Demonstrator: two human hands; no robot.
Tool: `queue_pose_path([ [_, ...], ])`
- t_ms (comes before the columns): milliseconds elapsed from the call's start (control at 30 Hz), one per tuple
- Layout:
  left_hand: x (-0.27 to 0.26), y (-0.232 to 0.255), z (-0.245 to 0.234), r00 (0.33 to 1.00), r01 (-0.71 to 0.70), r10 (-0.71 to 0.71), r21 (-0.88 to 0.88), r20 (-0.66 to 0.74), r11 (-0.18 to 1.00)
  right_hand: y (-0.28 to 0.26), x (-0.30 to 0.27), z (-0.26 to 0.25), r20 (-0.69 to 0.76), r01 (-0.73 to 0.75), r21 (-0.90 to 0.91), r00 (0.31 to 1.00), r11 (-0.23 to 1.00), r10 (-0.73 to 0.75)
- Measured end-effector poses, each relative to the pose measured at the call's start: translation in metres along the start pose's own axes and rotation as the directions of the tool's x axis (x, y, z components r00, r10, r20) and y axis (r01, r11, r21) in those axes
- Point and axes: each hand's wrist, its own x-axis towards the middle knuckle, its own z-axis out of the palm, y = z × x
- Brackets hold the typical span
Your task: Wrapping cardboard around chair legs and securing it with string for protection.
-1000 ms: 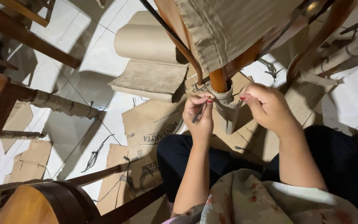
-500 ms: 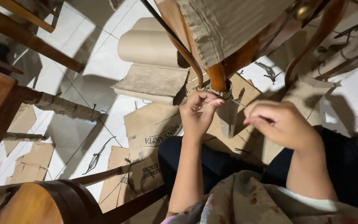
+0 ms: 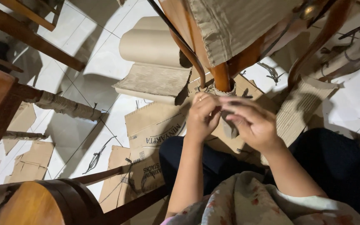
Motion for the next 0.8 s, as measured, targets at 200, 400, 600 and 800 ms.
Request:
queue_pose_path([
  [200,0.016,0.021,-0.006,1.0,-0.025,0.026,0.073,-0.007,0.997,0.054,-0.018,0.003,-0.099,0.166,-0.225,0.976,0.96,-0.192],
  [400,0.009,0.008,-0.004,0.998,-0.062,0.064,0.093,-0.019,0.994,0.042,-0.008,0.001,-0.06,0.2,-0.231,0.974,0.952,-0.219],
  [600,0.012,0.008,-0.005,0.985,-0.171,0.169,0.103,0.02,0.98,0.059,-0.007,0.0,-0.059,0.316,-0.192,0.941,0.929,-0.332],
  [800,0.017,0.006,-0.008,0.968,-0.246,0.25,0.168,-0.001,0.955,0.043,0.005,0.0,-0.089,0.338,-0.193,0.929,0.921,-0.36],
])
